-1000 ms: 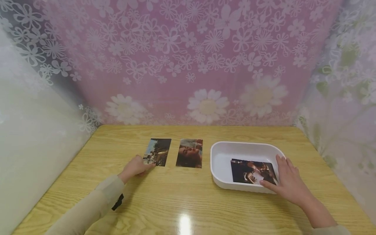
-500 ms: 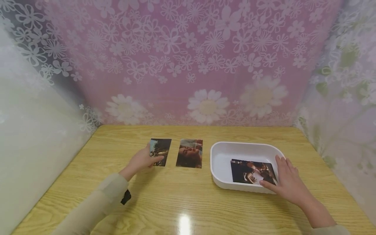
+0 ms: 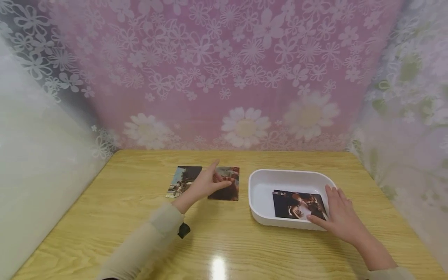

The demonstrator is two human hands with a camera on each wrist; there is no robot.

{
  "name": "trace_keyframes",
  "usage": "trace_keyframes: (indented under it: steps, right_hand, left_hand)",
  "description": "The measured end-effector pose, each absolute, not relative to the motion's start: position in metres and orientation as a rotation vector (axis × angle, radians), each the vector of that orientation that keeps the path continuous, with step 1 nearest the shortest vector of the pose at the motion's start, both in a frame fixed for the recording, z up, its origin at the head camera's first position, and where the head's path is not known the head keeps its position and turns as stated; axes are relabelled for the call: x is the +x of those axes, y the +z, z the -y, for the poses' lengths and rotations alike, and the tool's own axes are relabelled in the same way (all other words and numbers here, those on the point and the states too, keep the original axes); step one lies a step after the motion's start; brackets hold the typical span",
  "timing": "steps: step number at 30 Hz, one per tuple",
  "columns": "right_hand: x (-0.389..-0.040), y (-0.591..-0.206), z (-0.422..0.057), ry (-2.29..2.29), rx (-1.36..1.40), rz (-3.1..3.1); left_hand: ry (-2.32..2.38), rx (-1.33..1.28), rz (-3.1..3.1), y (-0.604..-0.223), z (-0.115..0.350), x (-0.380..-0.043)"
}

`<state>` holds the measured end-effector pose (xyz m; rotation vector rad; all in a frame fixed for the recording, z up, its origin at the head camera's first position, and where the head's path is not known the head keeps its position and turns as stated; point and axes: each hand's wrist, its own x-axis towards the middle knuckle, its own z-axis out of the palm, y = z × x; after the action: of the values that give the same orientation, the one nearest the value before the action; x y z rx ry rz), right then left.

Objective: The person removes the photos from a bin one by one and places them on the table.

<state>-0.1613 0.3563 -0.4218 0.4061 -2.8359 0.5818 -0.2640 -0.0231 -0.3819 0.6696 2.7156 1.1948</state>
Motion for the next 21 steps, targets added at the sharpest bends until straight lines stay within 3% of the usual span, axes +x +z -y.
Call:
trace_keyframes:
  steps: [12, 21]
  right_hand:
    - [-0.16, -0.42, -0.356, 0.58, 0.399, 2.834]
    - [-0.158, -0.421, -0.356, 0.589, 0.381, 2.841]
  left_hand:
    - [1.377, 0.892, -2.506, -0.379, -0.056, -0.257]
    - [1.189, 1.025, -2.542, -0.385, -0.096, -0.255]
